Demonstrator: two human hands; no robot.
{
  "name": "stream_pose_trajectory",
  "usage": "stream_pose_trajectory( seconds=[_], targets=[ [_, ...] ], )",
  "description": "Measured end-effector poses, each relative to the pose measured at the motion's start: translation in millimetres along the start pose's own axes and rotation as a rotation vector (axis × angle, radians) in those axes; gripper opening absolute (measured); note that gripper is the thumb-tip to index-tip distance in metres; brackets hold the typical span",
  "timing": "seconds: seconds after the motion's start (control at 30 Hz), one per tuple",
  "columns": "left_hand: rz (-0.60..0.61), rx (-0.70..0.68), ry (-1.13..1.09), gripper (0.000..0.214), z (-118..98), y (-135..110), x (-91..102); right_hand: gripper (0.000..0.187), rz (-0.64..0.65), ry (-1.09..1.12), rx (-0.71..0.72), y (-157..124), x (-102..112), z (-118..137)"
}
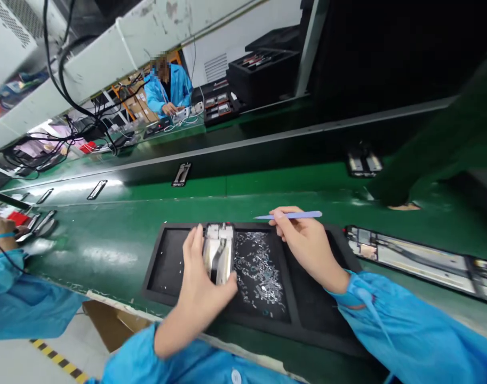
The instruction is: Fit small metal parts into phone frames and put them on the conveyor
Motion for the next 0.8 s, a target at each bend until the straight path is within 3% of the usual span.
stream_pose_trajectory(
  seconds=[0.07,0.13,0.27,0.37,0.5,0.67,0.73,0.8],
  targets=[
    [0.051,-0.101,-0.003,0.104,-3.7,56.5,-3.6,0.046,0.103,-0.038,0.013,2.9,-2.5,-2.0],
    [0.092,-0.124,0.002,0.104,5.2,120.3,-19.9,0.044,0.232,-0.072,0.026,5.6,-8.5,-5.8],
    [0.126,-0.056,0.021,0.103,46.7,236.2,-73.9,0.044,0.389,-0.131,0.017,9.4,-18.2,-15.3],
    [0.133,0.006,0.05,0.103,80.5,290.6,-109.0,0.032,0.365,-0.255,0.136,9.0,-17.2,-7.0],
    [0.14,0.023,0.086,0.105,110.5,318.9,-135.6,0.008,0.286,-0.347,0.512,-6.1,-14.0,26.4],
    [0.133,0.012,0.129,0.091,124.9,322.3,-153.0,0.026,0.313,-0.385,0.73,-21.2,-16.8,44.0],
    [0.124,0.005,0.178,0.082,127.3,324.2,-150.1,0.026,0.336,-0.423,0.785,-23.9,-19.9,49.5],
    [0.093,0.008,0.261,0.077,133.4,328.3,-134.1,0.024,0.363,-0.429,0.81,-24.5,-22.5,53.4]
  ],
)
Point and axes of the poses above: each hand's wrist, its own y-axis towards the middle knuckle, its own x-axis out of the back of the hand, z = x × y, the point moved 10 cm from there along y, towards the middle knuckle, and after that the axes turned 11 degrees about -y, right-handed, at the moved point
